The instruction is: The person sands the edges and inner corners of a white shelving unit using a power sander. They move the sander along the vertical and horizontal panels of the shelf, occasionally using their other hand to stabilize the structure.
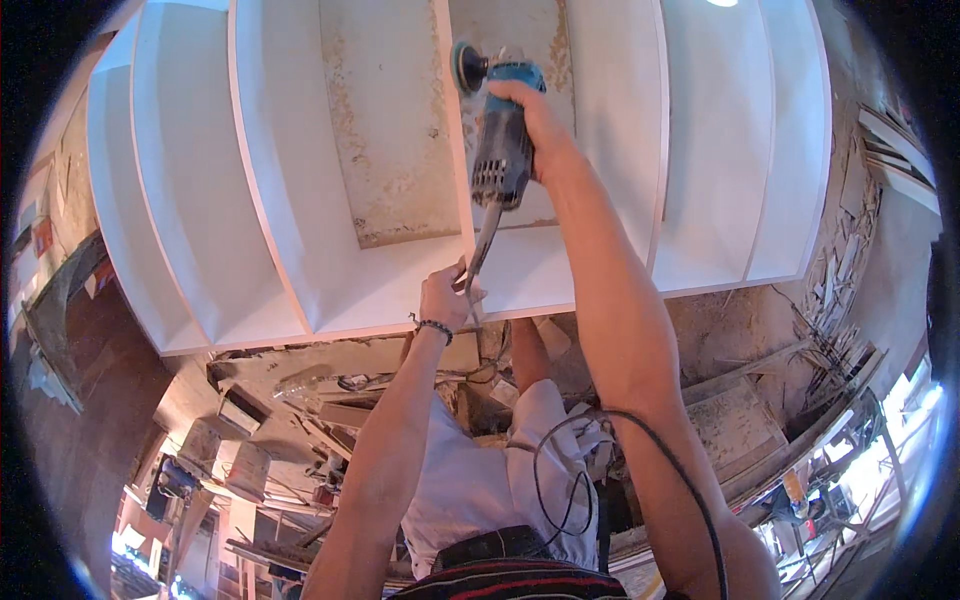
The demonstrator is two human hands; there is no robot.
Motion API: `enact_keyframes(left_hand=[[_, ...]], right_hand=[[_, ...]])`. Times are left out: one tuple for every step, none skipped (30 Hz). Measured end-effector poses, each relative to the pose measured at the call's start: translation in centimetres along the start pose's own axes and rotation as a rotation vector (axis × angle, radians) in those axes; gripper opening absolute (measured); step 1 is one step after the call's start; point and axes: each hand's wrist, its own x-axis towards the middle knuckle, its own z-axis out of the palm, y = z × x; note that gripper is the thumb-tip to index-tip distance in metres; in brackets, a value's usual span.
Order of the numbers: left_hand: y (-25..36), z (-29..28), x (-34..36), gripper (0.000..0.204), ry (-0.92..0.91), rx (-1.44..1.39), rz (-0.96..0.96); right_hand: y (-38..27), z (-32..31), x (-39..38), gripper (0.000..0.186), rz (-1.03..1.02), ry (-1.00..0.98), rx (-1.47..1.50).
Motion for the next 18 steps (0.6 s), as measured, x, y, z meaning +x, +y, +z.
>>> enact_keyframes(left_hand=[[-0.3, 0.3, 0.1, 0.069, 0.014, -0.012, 0.02], [-0.6, 0.7, 0.0, 0.069, 0.014, -0.012, 0.016], [-0.3, 1.0, -0.3, 0.07, 0.071, -0.032, 0.075], [0.1, 1.1, -0.3, 0.071, 0.129, -0.052, 0.137], [0.6, 1.3, 0.2, 0.071, 0.132, -0.048, 0.137], [1.5, 1.6, 1.0, 0.068, 0.212, 0.022, 0.174], [2.6, 1.4, 2.0, 0.064, 0.296, 0.096, 0.215], [4.4, 1.1, 3.1, 0.059, 0.328, 0.222, 0.171], [6.9, 0.9, 4.4, 0.053, 0.358, 0.345, 0.133], [8.9, 0.8, 5.9, 0.052, 0.461, 0.328, 0.196], [10.7, 0.8, 7.6, 0.051, 0.561, 0.312, 0.259], [12.3, -0.8, 9.6, 0.045, 0.615, 0.347, 0.309], [13.6, -3.5, 11.6, 0.041, 0.674, 0.396, 0.352], [16.5, -4.4, 13.6, 0.045, 0.672, 0.417, 0.308], [17.9, -4.8, 15.1, 0.044, 0.615, 0.52, 0.352], [19.6, -4.9, 16.3, 0.036, 0.697, 0.552, 0.386], [19.7, -6.0, 17.1, 0.041, 0.633, 0.563, 0.39], [19.2, -7.3, 17.7, 0.047, 0.488, 0.461, 0.392]], right_hand=[[-0.6, 0.1, 0.2, 0.034, -0.015, -0.018, -0.016], [-1.0, 0.0, 0.2, 0.033, -0.042, -0.01, 0.007], [-1.0, -0.1, -0.2, 0.033, -0.038, -0.013, 0.011], [-0.9, -0.3, -1.0, 0.038, -0.103, -0.009, -0.017], [-0.8, -0.7, -1.9, 0.044, -0.169, -0.004, -0.045], [-0.9, -1.6, -3.4, 0.043, -0.141, -0.021, -0.057], [-0.6, -2.5, -4.7, 0.043, -0.137, -0.023, -0.05], [0.1, -3.8, -6.0, 0.042, -0.113, 0.04, -0.026], [0.5, -5.2, -7.6, 0.041, -0.094, 0.103, -0.005], [0.9, -6.4, -9.5, 0.041, -0.097, 0.109, -0.005], [1.5, -7.7, -11.3, 0.04, -0.11, 0.168, -0.027], [2.1, -8.3, -12.8, 0.039, -0.119, 0.207, -0.037], [3.0, -8.5, -13.9, 0.039, -0.104, 0.183, -0.014], [3.2, -9.7, -15.9, 0.038, -0.129, 0.226, -0.041], [3.8, -11.6, -17.6, 0.038, -0.137, 0.285, -0.068], [4.4, -13.2, -19.0, 0.039, -0.118, 0.316, -0.067], [5.8, -14.3, -20.4, 0.039, -0.058, 0.321, -0.031], [6.1, -15.0, -22.0, 0.038, -0.057, 0.363, -0.061]])
